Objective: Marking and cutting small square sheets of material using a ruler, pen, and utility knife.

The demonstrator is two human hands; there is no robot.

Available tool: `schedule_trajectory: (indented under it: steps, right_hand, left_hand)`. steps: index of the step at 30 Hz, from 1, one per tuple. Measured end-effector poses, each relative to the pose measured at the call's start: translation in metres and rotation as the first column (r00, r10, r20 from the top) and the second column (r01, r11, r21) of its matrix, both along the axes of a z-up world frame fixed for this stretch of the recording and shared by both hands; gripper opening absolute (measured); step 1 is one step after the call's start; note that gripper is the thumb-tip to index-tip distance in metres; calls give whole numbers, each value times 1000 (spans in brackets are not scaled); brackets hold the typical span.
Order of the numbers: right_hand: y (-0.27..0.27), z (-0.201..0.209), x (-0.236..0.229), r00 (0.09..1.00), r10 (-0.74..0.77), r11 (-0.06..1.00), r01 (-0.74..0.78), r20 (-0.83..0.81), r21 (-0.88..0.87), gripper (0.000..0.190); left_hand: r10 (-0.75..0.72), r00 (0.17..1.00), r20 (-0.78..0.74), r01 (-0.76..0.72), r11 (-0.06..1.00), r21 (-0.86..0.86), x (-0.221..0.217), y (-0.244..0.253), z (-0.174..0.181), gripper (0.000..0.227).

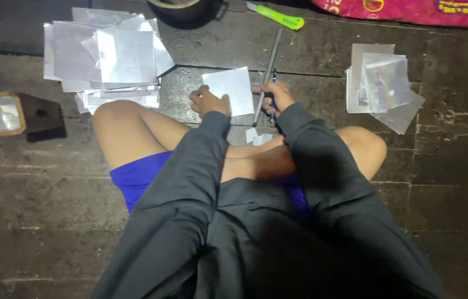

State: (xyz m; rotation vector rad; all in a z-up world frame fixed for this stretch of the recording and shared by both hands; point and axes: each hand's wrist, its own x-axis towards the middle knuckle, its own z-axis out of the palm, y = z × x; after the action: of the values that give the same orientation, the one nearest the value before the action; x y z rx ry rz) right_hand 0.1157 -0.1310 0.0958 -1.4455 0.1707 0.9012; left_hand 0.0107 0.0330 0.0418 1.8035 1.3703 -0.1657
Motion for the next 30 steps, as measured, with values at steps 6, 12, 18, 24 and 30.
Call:
schedule_trajectory:
  steps: [6, 12, 18, 24, 30]
  right_hand:
    - [1, -9, -6, 994, -18, 984, 36, -107, 175, 18]
    - [-16, -64, 7, 994, 44, 969, -19, -96, 248, 22]
    - [1, 14, -12, 994, 56, 967, -31, -93, 253, 20]
    - [-13, 13, 14, 997, -77, 962, 75, -5, 261, 17]
    - [-29, -23, 33, 992, -78, 974, 55, 95, 221, 17]
  left_hand:
    - [54, 996, 78, -55, 998, 18, -9, 0, 16, 97]
    - [-564, 813, -144, 581, 776, 246, -20, 9, 114, 106]
    - [-785, 619, 2, 737, 582, 342, 23, 66, -20, 77]
    - [-330, 936, 120, 324, 944, 71, 7, 81, -91, 34]
    - [5, 992, 128, 1, 999, -44, 19, 53, -154, 33]
